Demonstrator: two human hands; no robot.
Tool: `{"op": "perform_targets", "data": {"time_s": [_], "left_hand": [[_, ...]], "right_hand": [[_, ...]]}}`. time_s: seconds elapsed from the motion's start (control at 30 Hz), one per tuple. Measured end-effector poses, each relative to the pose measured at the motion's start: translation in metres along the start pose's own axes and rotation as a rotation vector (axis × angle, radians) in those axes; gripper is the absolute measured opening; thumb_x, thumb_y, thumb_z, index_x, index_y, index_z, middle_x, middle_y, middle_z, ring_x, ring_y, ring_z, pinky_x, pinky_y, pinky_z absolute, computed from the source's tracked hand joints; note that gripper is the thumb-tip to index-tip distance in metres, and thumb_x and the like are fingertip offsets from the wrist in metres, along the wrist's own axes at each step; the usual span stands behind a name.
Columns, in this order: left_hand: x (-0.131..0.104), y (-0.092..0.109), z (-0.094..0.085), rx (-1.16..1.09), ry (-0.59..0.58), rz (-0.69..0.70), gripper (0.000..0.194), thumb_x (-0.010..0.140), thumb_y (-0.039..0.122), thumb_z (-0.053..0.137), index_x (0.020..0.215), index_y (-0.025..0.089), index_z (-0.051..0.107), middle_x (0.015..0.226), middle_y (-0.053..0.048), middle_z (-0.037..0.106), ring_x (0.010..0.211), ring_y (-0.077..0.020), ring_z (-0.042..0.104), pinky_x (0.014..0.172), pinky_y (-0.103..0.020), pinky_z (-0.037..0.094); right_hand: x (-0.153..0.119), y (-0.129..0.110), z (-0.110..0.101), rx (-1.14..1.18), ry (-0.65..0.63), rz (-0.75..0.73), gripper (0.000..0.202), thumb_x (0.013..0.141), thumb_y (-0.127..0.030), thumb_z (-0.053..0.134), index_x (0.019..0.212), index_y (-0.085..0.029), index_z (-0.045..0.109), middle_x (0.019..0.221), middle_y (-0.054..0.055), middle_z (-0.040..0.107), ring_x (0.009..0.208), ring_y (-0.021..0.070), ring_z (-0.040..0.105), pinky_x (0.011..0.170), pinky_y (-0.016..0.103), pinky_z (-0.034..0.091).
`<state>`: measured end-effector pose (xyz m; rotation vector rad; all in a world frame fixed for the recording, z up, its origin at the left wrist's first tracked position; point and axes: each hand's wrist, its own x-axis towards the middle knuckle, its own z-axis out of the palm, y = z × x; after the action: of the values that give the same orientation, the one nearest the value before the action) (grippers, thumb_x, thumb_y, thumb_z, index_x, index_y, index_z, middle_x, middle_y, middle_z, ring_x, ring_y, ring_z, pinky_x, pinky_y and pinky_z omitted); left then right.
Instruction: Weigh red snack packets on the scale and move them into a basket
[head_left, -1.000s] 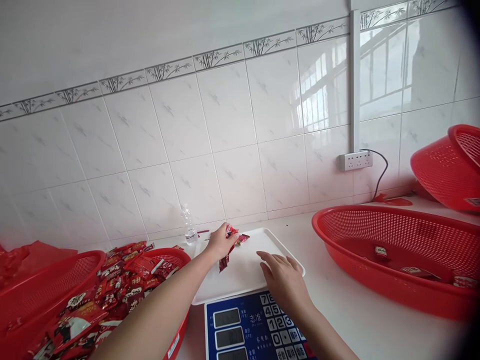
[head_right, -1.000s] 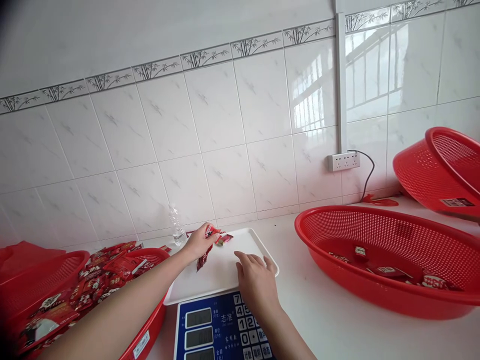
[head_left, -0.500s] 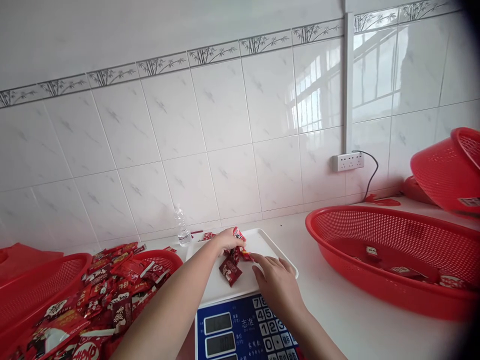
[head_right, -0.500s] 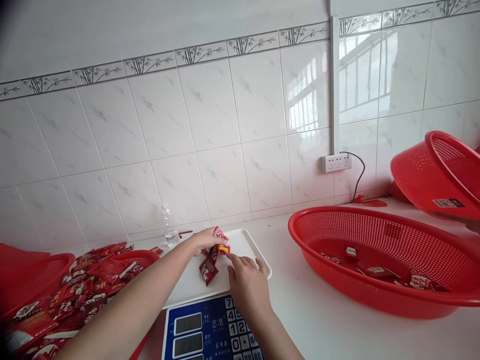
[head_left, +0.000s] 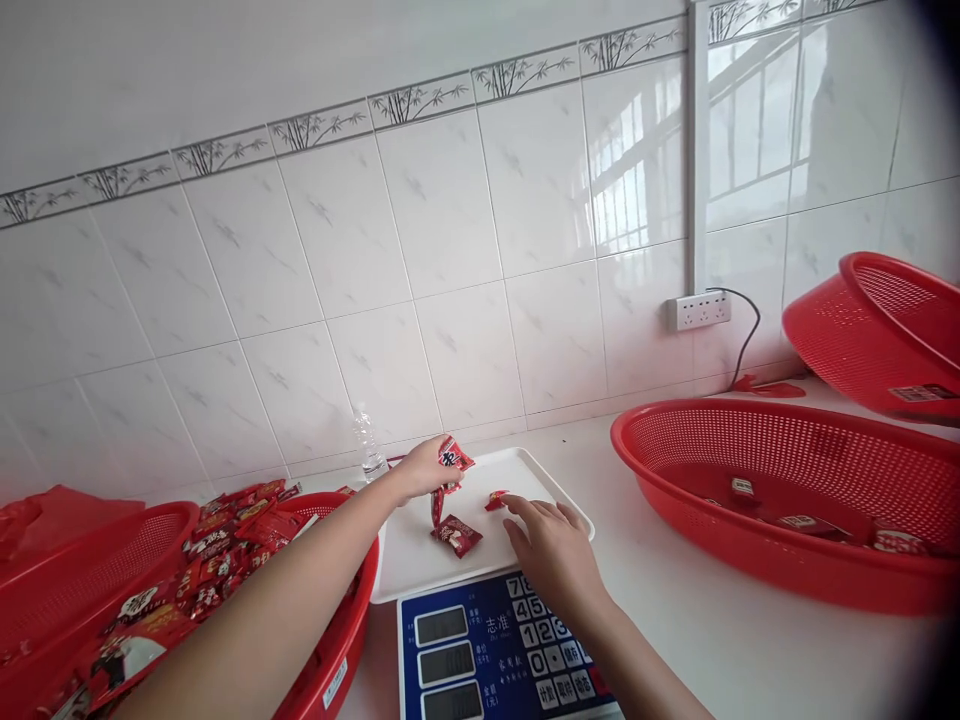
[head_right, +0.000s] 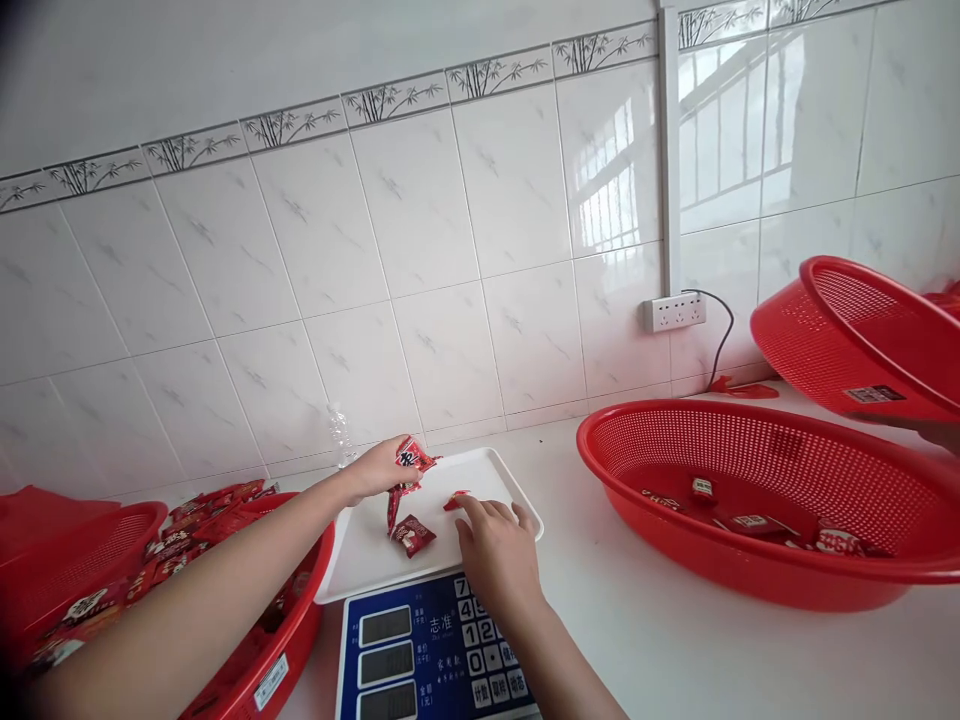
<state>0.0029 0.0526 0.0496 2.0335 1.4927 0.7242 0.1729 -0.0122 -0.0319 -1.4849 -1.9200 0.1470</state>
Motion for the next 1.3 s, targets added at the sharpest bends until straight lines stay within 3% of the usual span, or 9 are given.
{"op": "perform_targets", "data": {"time_s": [0.17, 0.3, 0.57, 0.8, 0.87, 0.97, 1.07, 1.2, 1.3], "left_hand": [[-0.032, -0.004, 0.011, 0.232, 0.078, 0.244, 0.03, 0.064, 0.012, 0.054, 0.092, 0.021, 0.058, 0.097, -0.001, 0.062, 0.091, -0.0183, 0.056, 0.083, -0.029, 0.043], [-0.044, -0.003, 0.014, 0.234, 0.052, 0.291, 0.036, 0.066, 0.012, 0.053, 0.1, 0.023, 0.058, 0.106, -0.001, 0.06, 0.099, -0.0189, 0.054, 0.089, -0.029, 0.041], [-0.061, -0.003, -0.025, 0.259, -0.11, 0.053, 0.06, 0.061, 0.019, 0.062, 0.12, 0.022, 0.052, 0.122, -0.004, 0.055, 0.107, -0.0228, 0.053, 0.089, -0.028, 0.041], [-0.069, -0.016, -0.022, 0.484, -0.283, -0.118, 0.085, 0.052, 0.049, 0.071, 0.13, 0.025, 0.045, 0.129, -0.011, 0.048, 0.113, -0.0313, 0.049, 0.091, -0.034, 0.04], [-0.062, -0.012, -0.018, 0.501, -0.323, -0.18, 0.093, 0.047, 0.049, 0.073, 0.131, 0.027, 0.043, 0.13, -0.012, 0.047, 0.106, -0.0335, 0.054, 0.083, -0.036, 0.045], [-0.051, -0.006, -0.014, 0.469, -0.428, -0.322, 0.097, 0.045, 0.045, 0.074, 0.134, 0.032, 0.038, 0.131, -0.015, 0.043, 0.066, -0.0284, 0.065, 0.056, -0.037, 0.05], [-0.046, -0.005, -0.008, 0.412, -0.454, -0.353, 0.085, 0.046, 0.033, 0.072, 0.128, 0.032, 0.047, 0.117, -0.015, 0.053, 0.04, -0.0212, 0.058, 0.04, -0.037, 0.046], [-0.048, -0.008, -0.002, 0.365, -0.389, -0.307, 0.065, 0.049, 0.016, 0.06, 0.113, 0.028, 0.058, 0.08, -0.005, 0.062, 0.035, -0.0185, 0.054, 0.035, -0.033, 0.044], [-0.05, -0.006, 0.0, 0.29, -0.322, -0.265, 0.047, 0.052, 0.015, 0.056, 0.098, 0.024, 0.061, 0.07, -0.001, 0.058, 0.04, -0.0153, 0.055, 0.037, -0.027, 0.045]], "right_hand": [[0.0, 0.0, 0.0, -0.016, -0.001, -0.001, 0.033, 0.086, -0.02, 0.035, 0.111, -0.023, 0.057, 0.106, 0.005, 0.066, 0.103, 0.0211, 0.056, 0.095, 0.045, 0.027], [0.001, 0.001, 0.001, -0.023, 0.001, -0.004, 0.034, 0.086, -0.02, 0.035, 0.112, -0.023, 0.056, 0.106, 0.005, 0.066, 0.103, 0.0207, 0.056, 0.096, 0.045, 0.027], [0.0, 0.001, 0.002, -0.028, 0.004, -0.001, 0.033, 0.085, -0.021, 0.036, 0.11, -0.024, 0.057, 0.104, 0.004, 0.066, 0.102, 0.02, 0.056, 0.095, 0.044, 0.028], [0.0, 0.001, 0.003, -0.056, 0.005, -0.015, 0.033, 0.086, -0.022, 0.037, 0.112, -0.025, 0.056, 0.105, 0.005, 0.066, 0.103, 0.0207, 0.056, 0.095, 0.044, 0.029], [-0.001, -0.001, 0.005, -0.077, 0.0, -0.028, 0.032, 0.087, -0.022, 0.038, 0.113, -0.023, 0.056, 0.107, 0.006, 0.066, 0.105, 0.0218, 0.056, 0.096, 0.046, 0.028], [-0.002, -0.004, 0.007, -0.076, -0.005, -0.129, 0.033, 0.089, -0.024, 0.037, 0.117, -0.021, 0.054, 0.113, 0.007, 0.063, 0.106, 0.0212, 0.055, 0.098, 0.045, 0.03], [-0.005, -0.007, 0.009, -0.072, -0.028, -0.271, 0.035, 0.091, -0.031, 0.035, 0.121, -0.022, 0.051, 0.122, 0.007, 0.058, 0.114, 0.0213, 0.05, 0.1, 0.045, 0.029], [-0.01, -0.013, 0.008, -0.101, -0.103, -0.313, 0.036, 0.091, -0.038, 0.036, 0.119, -0.023, 0.053, 0.125, 0.007, 0.056, 0.119, 0.0242, 0.045, 0.103, 0.053, 0.022], [-0.013, -0.018, 0.008, -0.082, -0.137, -0.329, 0.036, 0.091, -0.038, 0.036, 0.117, -0.022, 0.055, 0.117, 0.007, 0.061, 0.112, 0.0229, 0.051, 0.104, 0.053, 0.019]]}}
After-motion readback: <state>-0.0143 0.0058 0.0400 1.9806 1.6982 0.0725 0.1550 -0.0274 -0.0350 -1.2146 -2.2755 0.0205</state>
